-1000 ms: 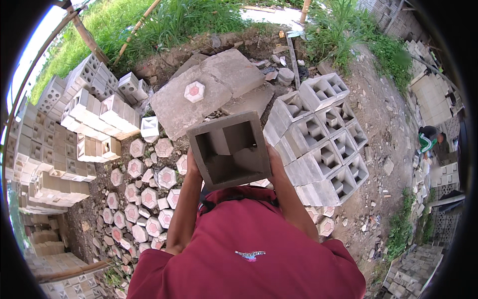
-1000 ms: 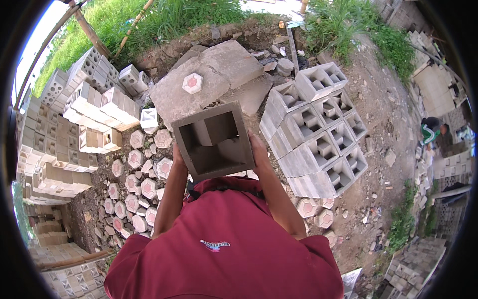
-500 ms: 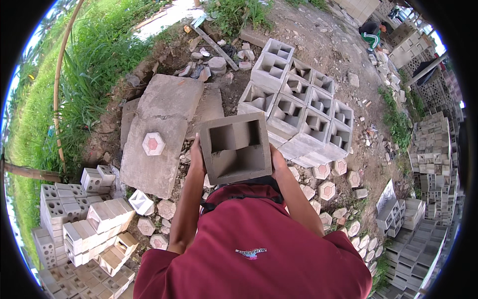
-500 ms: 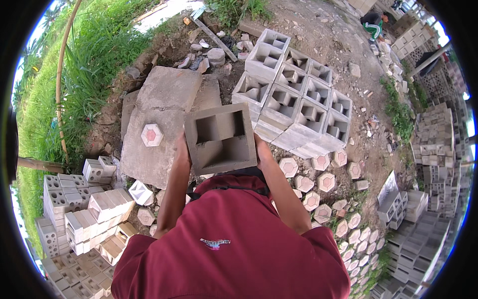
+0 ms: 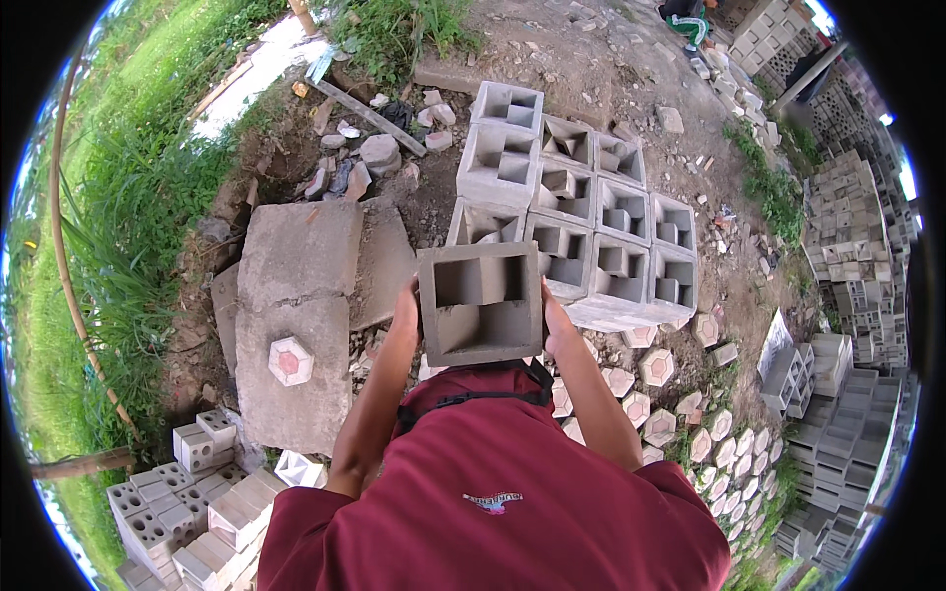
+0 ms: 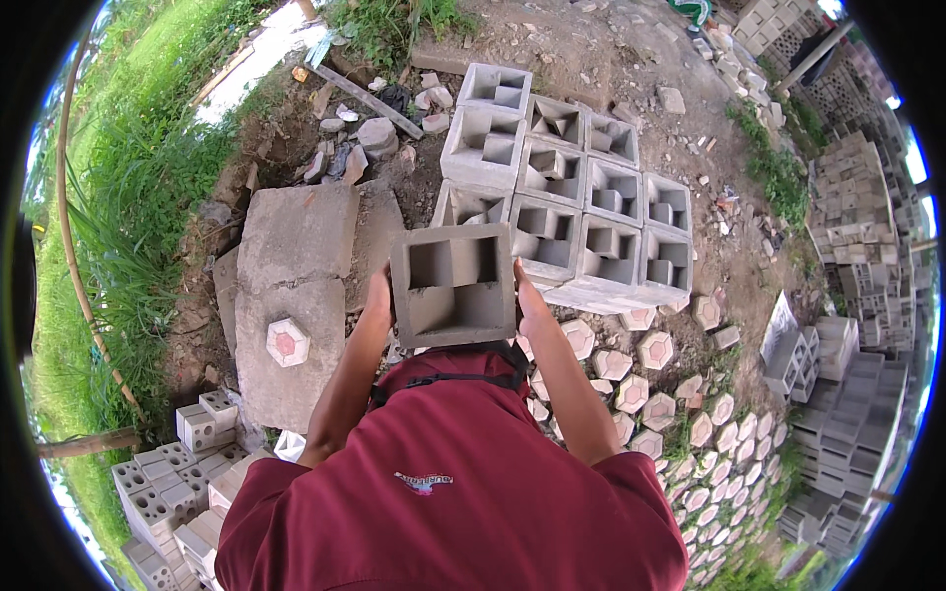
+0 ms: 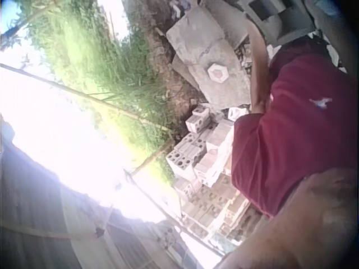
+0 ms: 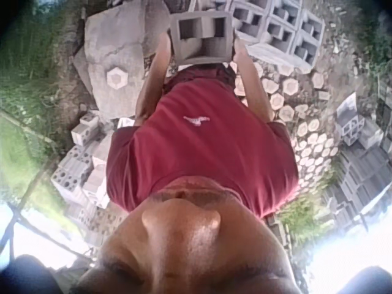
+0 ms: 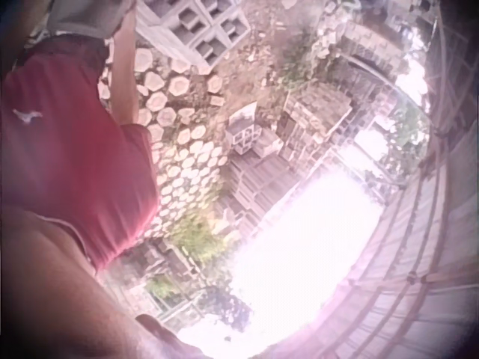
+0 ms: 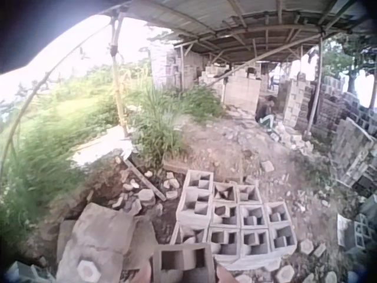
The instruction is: The person picks up concrete breeze blocks from a ground stack and places them one by one onto an adjacent growing stack.
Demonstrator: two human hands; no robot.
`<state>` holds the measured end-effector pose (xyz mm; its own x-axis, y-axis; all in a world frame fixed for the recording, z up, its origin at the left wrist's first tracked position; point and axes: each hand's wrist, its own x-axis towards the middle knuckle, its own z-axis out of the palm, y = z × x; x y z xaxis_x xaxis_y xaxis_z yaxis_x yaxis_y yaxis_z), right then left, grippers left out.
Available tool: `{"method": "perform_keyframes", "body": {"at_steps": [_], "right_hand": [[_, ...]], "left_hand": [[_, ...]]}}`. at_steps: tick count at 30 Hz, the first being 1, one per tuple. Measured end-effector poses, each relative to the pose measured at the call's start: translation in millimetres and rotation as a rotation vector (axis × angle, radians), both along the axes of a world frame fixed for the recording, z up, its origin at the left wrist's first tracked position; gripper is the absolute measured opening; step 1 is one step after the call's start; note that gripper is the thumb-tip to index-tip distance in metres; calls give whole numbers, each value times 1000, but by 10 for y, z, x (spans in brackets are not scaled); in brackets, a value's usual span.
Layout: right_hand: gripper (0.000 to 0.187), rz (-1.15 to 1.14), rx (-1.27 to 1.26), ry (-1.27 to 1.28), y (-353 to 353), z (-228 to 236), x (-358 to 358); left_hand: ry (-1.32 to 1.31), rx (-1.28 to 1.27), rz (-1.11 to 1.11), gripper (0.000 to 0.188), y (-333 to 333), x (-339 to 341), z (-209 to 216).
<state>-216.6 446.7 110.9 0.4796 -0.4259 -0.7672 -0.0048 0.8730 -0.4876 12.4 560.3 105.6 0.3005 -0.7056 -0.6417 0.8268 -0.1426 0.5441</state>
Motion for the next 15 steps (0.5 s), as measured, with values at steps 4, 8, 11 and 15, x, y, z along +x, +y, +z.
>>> {"method": "perform_keyframes", "body": {"at_steps": [4, 8, 11, 15], "right_hand": [[61, -62, 105, -197, -519, -668, 192], [55, -142, 138, -160, -884, -1115, 206], [54, -177, 163, -197, -1017, -1265, 294], [57, -241, 206, -157, -1049, -1336, 329]], "left_hand": [[41, -16, -68, 46, -577, 248, -515], [128, 11, -81, 51, -1100, 215, -565], [167, 19, -107, 52, -1315, 333, -661], [219, 63, -187, 50, -1525, 407, -668]]}}
